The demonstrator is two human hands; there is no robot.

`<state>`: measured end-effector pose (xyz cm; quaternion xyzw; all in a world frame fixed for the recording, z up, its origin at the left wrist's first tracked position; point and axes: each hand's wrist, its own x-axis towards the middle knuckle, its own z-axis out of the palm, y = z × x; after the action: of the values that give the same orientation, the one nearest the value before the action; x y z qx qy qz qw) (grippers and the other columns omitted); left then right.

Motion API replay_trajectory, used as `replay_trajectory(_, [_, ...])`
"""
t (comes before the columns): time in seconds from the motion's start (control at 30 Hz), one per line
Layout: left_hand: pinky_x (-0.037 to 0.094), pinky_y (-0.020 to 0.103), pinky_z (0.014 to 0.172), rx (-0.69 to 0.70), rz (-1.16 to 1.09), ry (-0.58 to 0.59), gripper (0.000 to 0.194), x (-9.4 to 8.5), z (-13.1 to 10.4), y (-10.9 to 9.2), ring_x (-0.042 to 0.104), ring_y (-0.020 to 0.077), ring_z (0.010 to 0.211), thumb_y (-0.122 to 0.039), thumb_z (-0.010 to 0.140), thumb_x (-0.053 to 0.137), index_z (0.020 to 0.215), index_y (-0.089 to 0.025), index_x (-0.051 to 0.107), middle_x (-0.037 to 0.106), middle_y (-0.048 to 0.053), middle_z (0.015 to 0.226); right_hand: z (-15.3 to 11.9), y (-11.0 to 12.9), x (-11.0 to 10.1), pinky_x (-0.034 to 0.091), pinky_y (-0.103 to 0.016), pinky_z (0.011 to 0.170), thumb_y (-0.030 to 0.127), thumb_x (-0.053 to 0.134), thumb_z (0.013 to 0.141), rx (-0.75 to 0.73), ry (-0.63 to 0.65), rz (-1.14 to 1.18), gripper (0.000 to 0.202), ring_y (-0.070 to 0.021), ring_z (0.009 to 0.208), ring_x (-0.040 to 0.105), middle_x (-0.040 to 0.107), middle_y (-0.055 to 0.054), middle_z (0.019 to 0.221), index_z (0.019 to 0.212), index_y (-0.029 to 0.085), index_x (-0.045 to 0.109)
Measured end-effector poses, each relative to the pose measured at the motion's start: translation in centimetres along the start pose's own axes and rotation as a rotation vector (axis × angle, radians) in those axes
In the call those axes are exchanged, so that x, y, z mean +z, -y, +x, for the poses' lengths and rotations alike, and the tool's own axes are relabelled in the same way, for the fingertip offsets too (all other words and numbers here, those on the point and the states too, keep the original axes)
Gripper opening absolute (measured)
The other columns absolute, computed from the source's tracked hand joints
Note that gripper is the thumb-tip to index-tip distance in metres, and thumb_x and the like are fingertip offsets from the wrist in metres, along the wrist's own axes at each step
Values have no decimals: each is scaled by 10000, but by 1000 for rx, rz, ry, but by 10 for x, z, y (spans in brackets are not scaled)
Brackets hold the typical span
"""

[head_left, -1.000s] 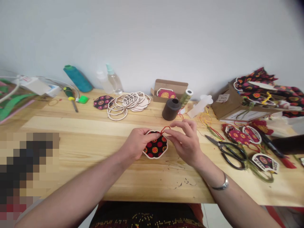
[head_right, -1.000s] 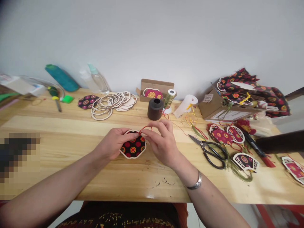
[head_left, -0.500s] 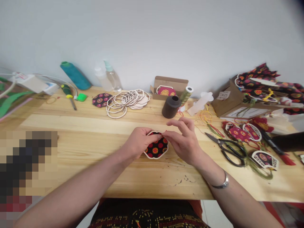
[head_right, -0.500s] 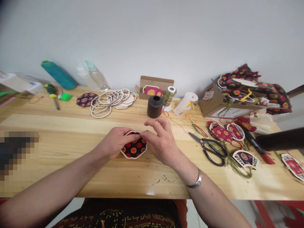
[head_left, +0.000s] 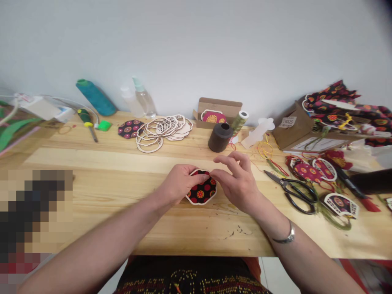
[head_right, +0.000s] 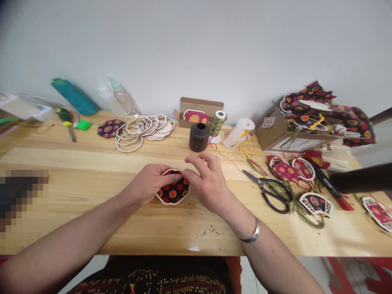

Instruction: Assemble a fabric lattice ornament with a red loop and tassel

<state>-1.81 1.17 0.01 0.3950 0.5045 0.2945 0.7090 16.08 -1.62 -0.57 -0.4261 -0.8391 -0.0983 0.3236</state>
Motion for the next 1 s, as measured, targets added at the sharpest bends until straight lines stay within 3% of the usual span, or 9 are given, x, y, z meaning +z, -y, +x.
replay_trajectory(0.43, [476,245,579,4,4,-37,220,3,0,2,610,142,579,-323,555,817,638,-152,705,701,25,625,1,2,0,421,-409,882,79,546,848,-16,10,3,164,-244,1062,422,605,-70,1135,886,202,647])
replay_trajectory(0.7, [484,244,589,-4,-45,-32,172,5,-1,1,622,142,593,-269,585,784,693,-151,723,711,19,648,5,1,1,412,-461,928,141,531,876,201,-41,241,158,-236,1032,462,598,-105,1087,994,175,630])
replay_trajectory(1.0, [456,214,507,-24,-5,-38,112,3,0,2,584,115,521,-247,630,733,647,-149,681,669,-11,569,1,4,4,426,-478,915,178,605,831,247,-2,303,79,-250,1055,447,589,-80,1099,890,219,638])
